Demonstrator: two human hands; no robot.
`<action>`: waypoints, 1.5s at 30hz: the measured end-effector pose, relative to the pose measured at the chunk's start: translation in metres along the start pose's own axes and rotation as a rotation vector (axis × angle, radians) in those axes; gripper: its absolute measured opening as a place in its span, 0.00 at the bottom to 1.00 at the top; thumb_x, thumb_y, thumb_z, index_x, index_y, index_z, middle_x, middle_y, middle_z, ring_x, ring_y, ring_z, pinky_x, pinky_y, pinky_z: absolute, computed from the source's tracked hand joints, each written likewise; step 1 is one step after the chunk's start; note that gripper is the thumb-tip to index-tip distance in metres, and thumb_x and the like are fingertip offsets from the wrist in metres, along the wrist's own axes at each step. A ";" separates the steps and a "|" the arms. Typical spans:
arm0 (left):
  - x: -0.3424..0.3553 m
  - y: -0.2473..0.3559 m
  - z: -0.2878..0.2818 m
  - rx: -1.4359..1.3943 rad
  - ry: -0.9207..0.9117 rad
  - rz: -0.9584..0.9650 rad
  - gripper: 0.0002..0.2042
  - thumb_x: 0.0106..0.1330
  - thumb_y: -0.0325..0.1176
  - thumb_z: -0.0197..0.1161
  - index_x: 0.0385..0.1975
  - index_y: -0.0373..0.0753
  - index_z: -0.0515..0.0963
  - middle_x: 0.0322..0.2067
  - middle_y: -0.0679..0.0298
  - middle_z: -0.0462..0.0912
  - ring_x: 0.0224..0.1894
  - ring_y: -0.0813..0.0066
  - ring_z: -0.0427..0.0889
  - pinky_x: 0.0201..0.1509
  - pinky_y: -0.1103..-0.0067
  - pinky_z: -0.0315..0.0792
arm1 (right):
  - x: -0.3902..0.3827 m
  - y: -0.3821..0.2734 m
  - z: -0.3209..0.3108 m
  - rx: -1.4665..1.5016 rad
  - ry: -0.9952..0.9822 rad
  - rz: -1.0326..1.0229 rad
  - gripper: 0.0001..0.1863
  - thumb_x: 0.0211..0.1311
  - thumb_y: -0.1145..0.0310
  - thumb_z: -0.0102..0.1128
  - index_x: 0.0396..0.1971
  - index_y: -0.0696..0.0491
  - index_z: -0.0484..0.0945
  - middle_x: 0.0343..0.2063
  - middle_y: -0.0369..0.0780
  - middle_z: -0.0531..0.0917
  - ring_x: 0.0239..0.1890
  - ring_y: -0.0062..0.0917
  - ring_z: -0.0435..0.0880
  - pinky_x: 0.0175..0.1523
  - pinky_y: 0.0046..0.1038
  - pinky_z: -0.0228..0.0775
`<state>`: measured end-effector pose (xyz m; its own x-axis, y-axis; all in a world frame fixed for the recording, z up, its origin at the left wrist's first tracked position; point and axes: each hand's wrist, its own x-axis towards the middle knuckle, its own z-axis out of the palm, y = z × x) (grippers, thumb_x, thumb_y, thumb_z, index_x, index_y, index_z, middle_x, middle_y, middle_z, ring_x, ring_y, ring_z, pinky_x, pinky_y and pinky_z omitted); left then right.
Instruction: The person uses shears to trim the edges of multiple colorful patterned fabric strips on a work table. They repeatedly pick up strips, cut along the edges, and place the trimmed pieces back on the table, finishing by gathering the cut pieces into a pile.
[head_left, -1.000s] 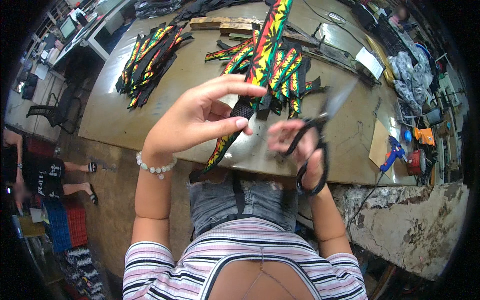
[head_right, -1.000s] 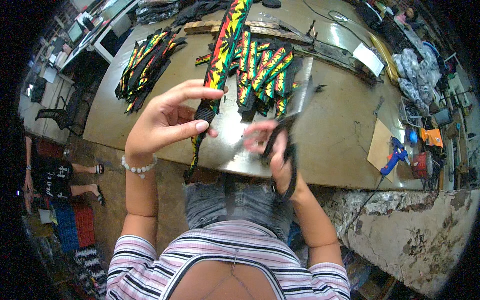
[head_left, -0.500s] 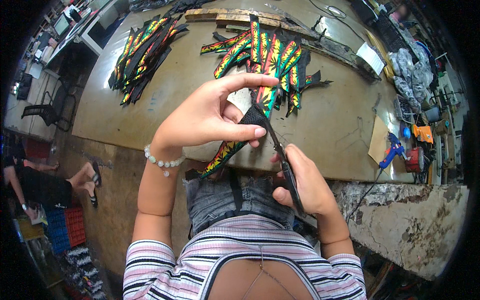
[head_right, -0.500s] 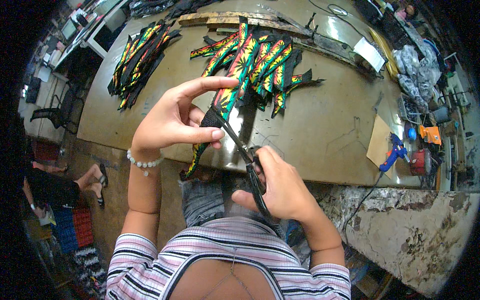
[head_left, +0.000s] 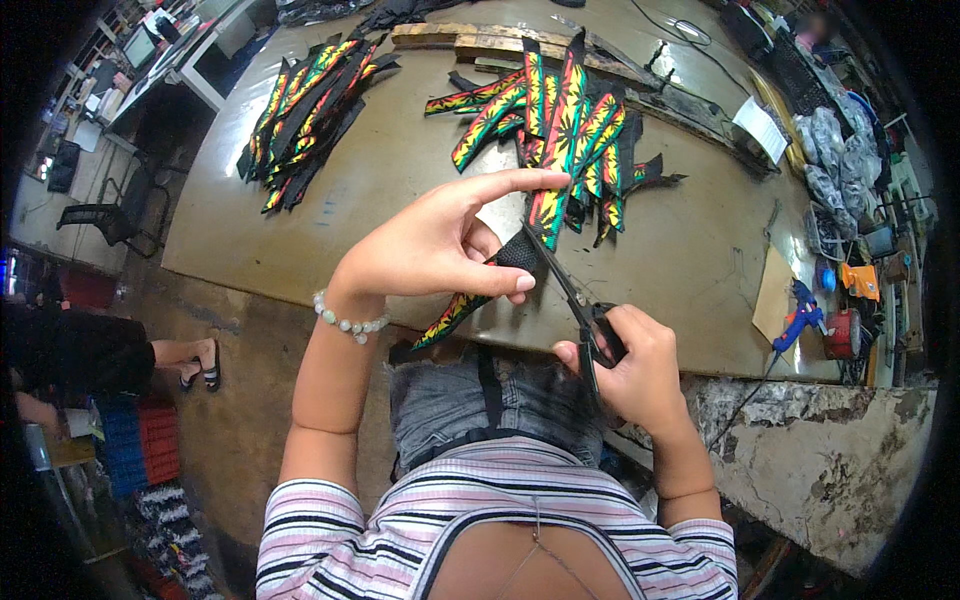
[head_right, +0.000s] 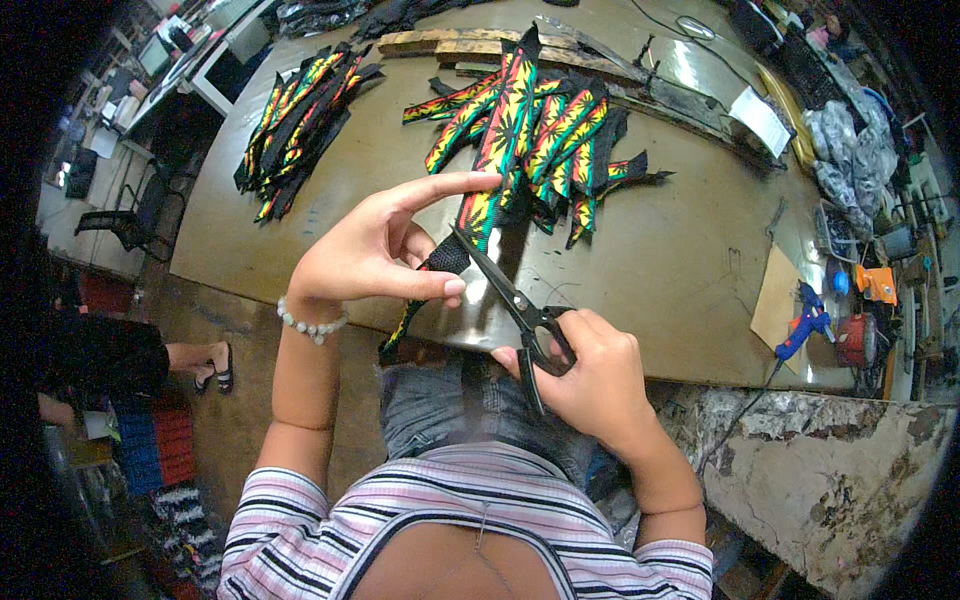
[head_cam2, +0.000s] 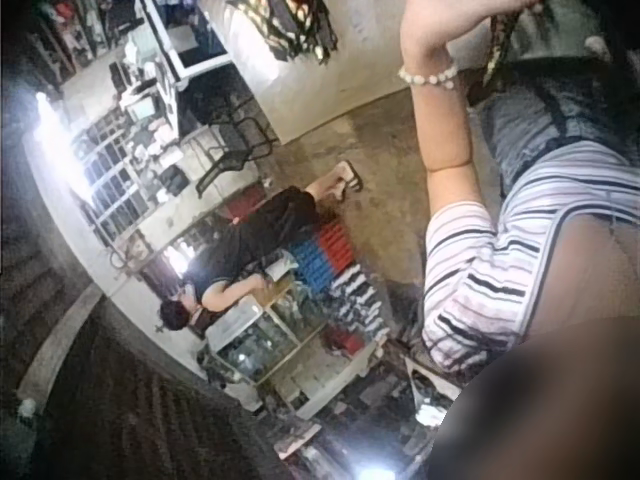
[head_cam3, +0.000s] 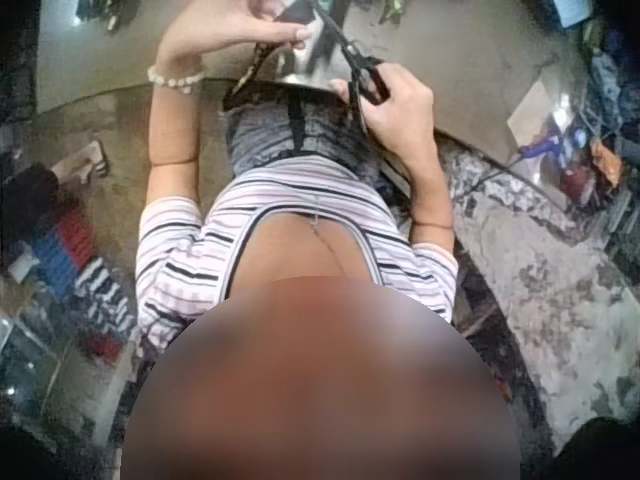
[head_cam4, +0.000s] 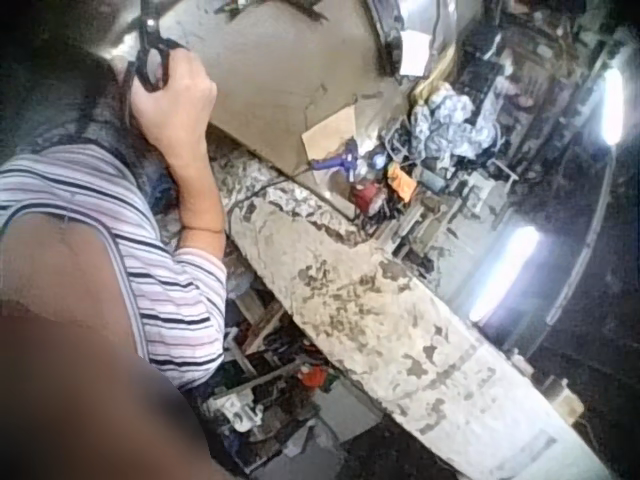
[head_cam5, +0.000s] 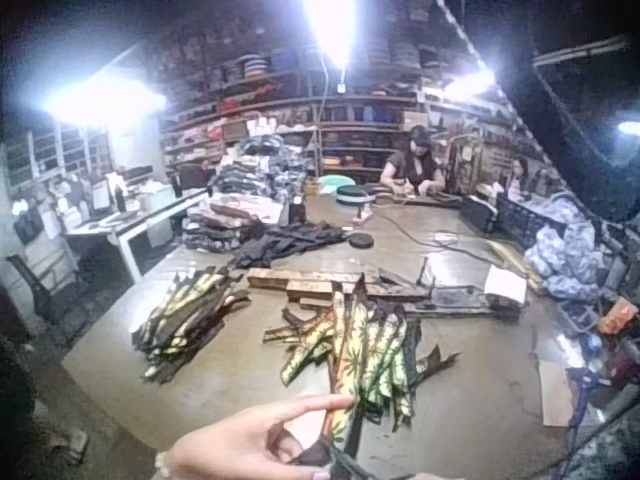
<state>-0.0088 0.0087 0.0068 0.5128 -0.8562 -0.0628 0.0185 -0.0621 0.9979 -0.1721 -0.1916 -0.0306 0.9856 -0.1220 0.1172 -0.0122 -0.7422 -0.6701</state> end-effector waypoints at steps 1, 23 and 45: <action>0.000 -0.001 -0.002 -0.005 -0.001 -0.039 0.39 0.51 0.18 0.70 0.66 0.31 0.61 0.58 0.59 0.72 0.28 0.93 0.78 0.24 0.93 0.66 | 0.000 0.002 0.002 0.026 0.002 -0.033 0.27 0.43 0.52 0.78 0.18 0.58 0.70 0.17 0.40 0.69 0.20 0.31 0.72 0.26 0.30 0.64; 0.021 -0.016 0.004 -0.151 -0.091 0.010 0.40 0.52 0.18 0.69 0.68 0.31 0.58 0.68 0.52 0.59 0.35 0.80 0.85 0.32 0.89 0.77 | -0.001 0.026 0.017 0.144 0.038 -0.038 0.27 0.36 0.55 0.82 0.28 0.58 0.75 0.24 0.40 0.75 0.26 0.33 0.77 0.32 0.30 0.71; 0.050 -0.030 0.051 0.357 0.396 0.592 0.21 0.53 0.23 0.73 0.40 0.37 0.66 0.69 0.48 0.55 0.47 0.72 0.82 0.45 0.80 0.80 | 0.049 0.012 0.067 0.969 0.302 0.064 0.20 0.59 0.71 0.67 0.49 0.55 0.70 0.39 0.35 0.78 0.38 0.18 0.79 0.43 0.23 0.73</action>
<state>-0.0278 -0.0584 -0.0271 0.6198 -0.5563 0.5536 -0.5941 0.1283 0.7941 -0.1127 -0.1624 -0.0822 0.9025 -0.4035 0.1503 0.2102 0.1084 -0.9716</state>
